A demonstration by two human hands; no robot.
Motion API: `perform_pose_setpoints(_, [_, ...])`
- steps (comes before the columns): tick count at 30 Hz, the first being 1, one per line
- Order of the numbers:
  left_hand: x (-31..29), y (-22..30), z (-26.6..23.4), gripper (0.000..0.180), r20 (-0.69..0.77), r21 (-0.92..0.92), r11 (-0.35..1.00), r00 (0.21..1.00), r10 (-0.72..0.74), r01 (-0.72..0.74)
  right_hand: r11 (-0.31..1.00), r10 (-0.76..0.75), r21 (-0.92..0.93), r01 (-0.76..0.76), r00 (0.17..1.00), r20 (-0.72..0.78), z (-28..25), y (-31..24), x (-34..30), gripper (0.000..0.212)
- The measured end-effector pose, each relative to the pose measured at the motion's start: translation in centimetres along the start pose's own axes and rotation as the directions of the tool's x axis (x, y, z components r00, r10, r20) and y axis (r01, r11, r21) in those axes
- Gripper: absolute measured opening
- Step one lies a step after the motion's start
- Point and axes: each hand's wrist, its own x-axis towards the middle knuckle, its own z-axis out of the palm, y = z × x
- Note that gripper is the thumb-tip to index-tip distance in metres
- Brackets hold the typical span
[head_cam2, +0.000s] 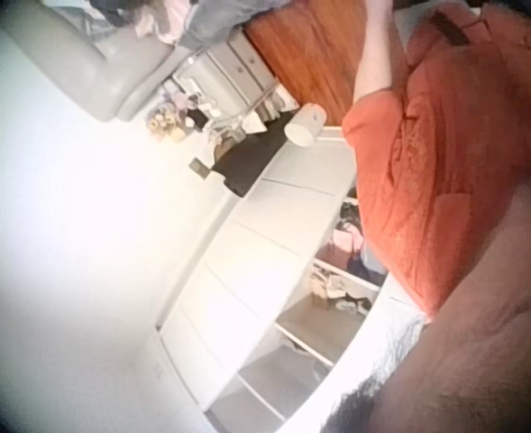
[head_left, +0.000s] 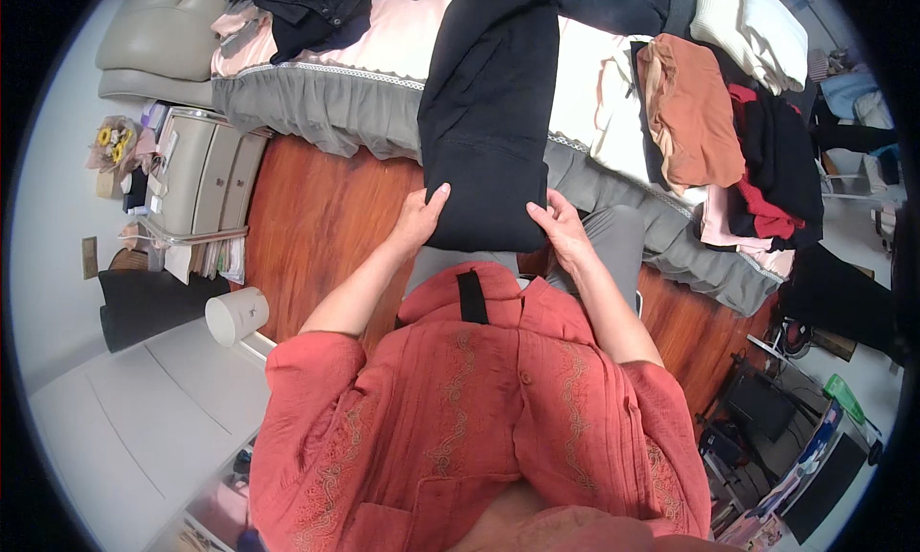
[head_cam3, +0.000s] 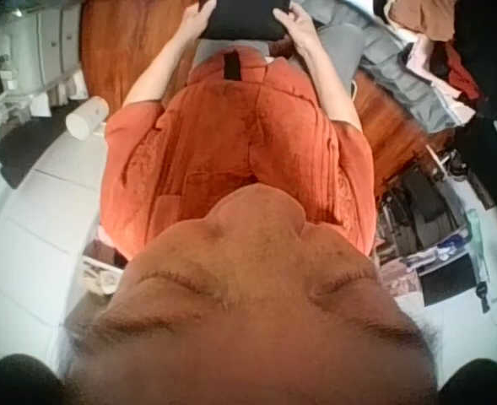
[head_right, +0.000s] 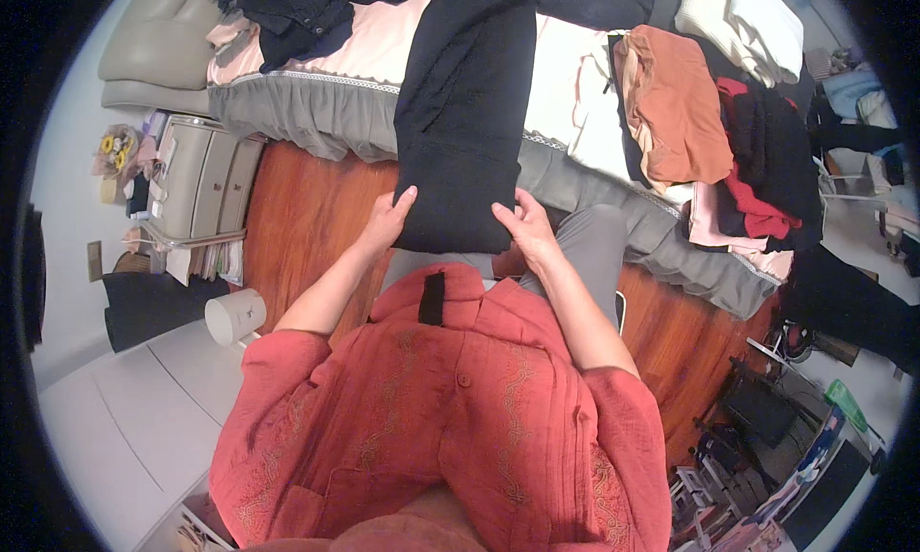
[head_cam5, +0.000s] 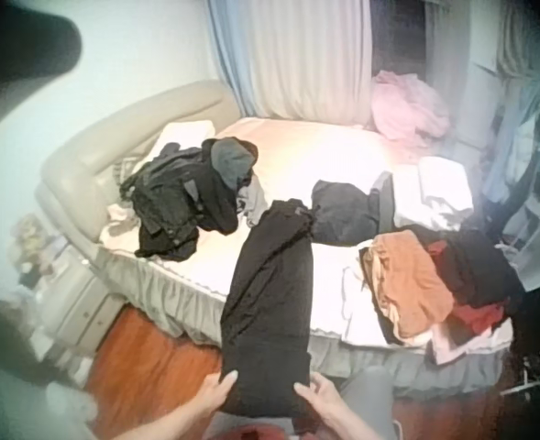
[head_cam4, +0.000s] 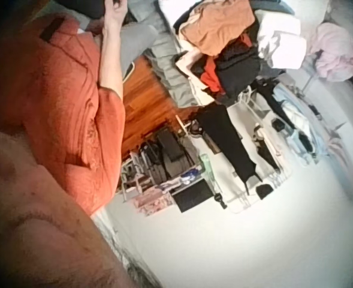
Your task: The person folds clothes by hand, including a brown top, a pair of blue trousers, and a pair of black trousers, placing each folded item on a bed.
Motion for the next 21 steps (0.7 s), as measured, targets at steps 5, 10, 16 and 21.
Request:
perform_pose_setpoints(5, [0.9,1.0,-0.1,0.042,-0.058,-0.016,0.987,0.985,0.160,-0.161,0.912,-0.360,-0.206,0.355,0.933,0.015,1.6,-2.5,0.8,0.068])
perform_pose_setpoints(10, [6.8,-4.2,-0.5,0.048,-0.094,0.114,0.966,0.971,-0.221,0.231,0.983,-0.004,-0.180,-0.041,0.969,-0.245,-0.4,4.4,4.7,0.071])
perform_pose_setpoints(16, [3.3,-3.7,-2.0,0.042,-0.044,0.035,0.993,0.993,0.114,-0.112,0.461,-0.540,-0.843,0.276,0.841,-0.020,0.6,-0.5,-1.3,0.076])
perform_pose_setpoints(21, [-2.3,-3.8,-3.2,0.089,0.104,0.259,0.901,0.938,0.332,-0.347,-0.154,-0.406,-0.879,0.452,0.782,0.473,1.9,-0.7,-3.6,0.089])
